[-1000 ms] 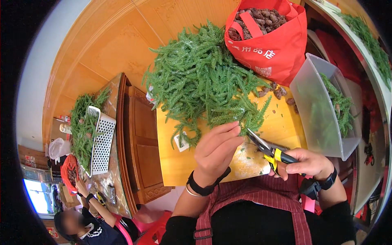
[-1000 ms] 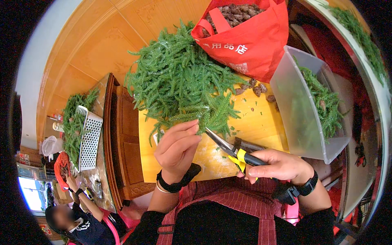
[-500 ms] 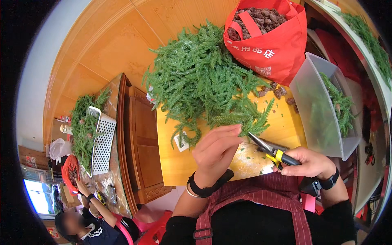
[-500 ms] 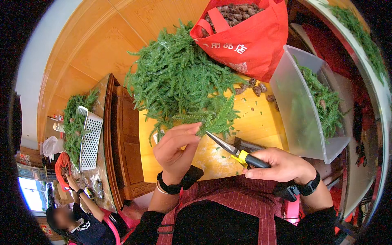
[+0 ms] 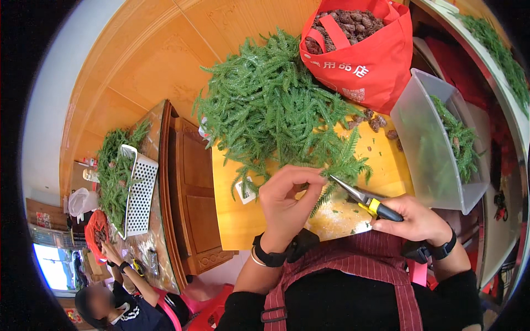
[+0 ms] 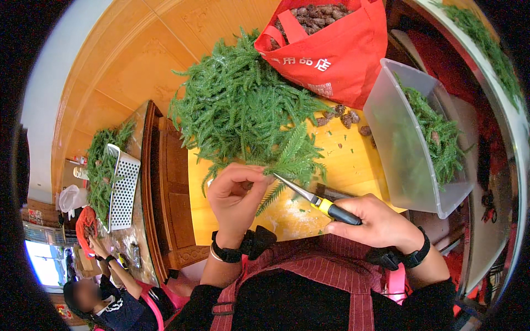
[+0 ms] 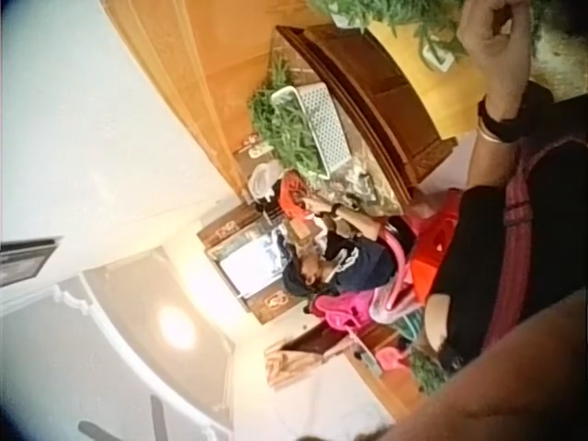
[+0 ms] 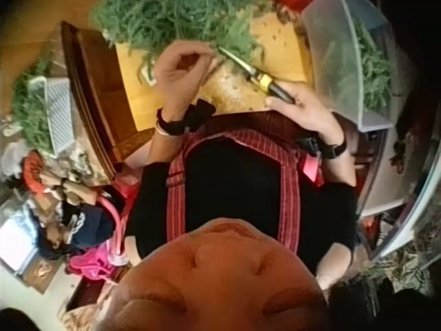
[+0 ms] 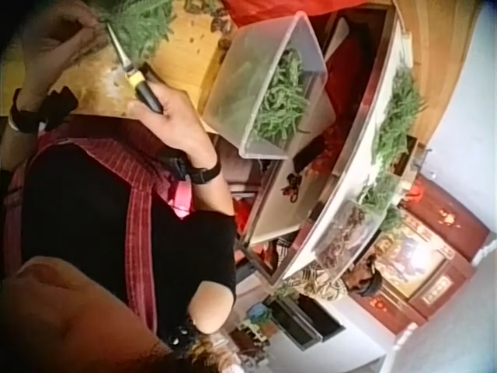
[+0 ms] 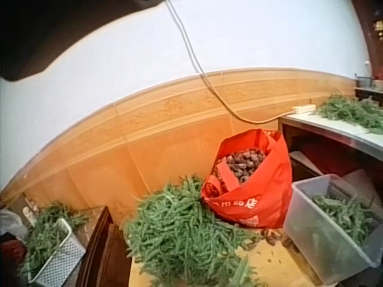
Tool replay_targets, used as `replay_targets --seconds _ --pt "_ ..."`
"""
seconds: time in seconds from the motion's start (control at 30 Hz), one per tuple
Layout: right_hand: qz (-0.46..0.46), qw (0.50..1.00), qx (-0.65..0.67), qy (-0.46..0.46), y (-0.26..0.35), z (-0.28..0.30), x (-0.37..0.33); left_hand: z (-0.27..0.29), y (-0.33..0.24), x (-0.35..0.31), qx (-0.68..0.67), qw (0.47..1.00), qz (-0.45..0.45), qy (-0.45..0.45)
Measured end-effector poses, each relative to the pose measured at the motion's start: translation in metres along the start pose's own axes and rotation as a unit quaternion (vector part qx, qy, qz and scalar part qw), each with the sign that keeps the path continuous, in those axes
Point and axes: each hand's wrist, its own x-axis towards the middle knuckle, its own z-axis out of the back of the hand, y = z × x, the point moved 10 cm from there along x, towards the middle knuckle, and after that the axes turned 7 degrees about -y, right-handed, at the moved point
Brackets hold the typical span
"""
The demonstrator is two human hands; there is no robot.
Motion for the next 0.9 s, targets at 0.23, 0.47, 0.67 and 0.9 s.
replay_targets --seconds 0.23,0.47,0.67,0.9 --pt "-0.01 0.99 0.131 0.044 0.001 -0.009 -0.004 0.002 0.004 0.0 -0.003 1.0 0.011 -0.008" --pt "-0.039 0.978 0.198 0.051 -0.002 -0.007 -0.004 -0.001 -0.02 0.002 0.115 0.984 -0.137 -0.021" --pt "-0.035 0.988 0.14 0.049 -0.002 -0.009 -0.002 -0.008 -0.034 -0.001 0.163 0.97 -0.179 -0.001" --pt "-0.008 0.98 0.193 0.05 0.0 -0.007 0.002 -0.014 -0.039 -0.001 0.169 0.964 -0.205 0.008"
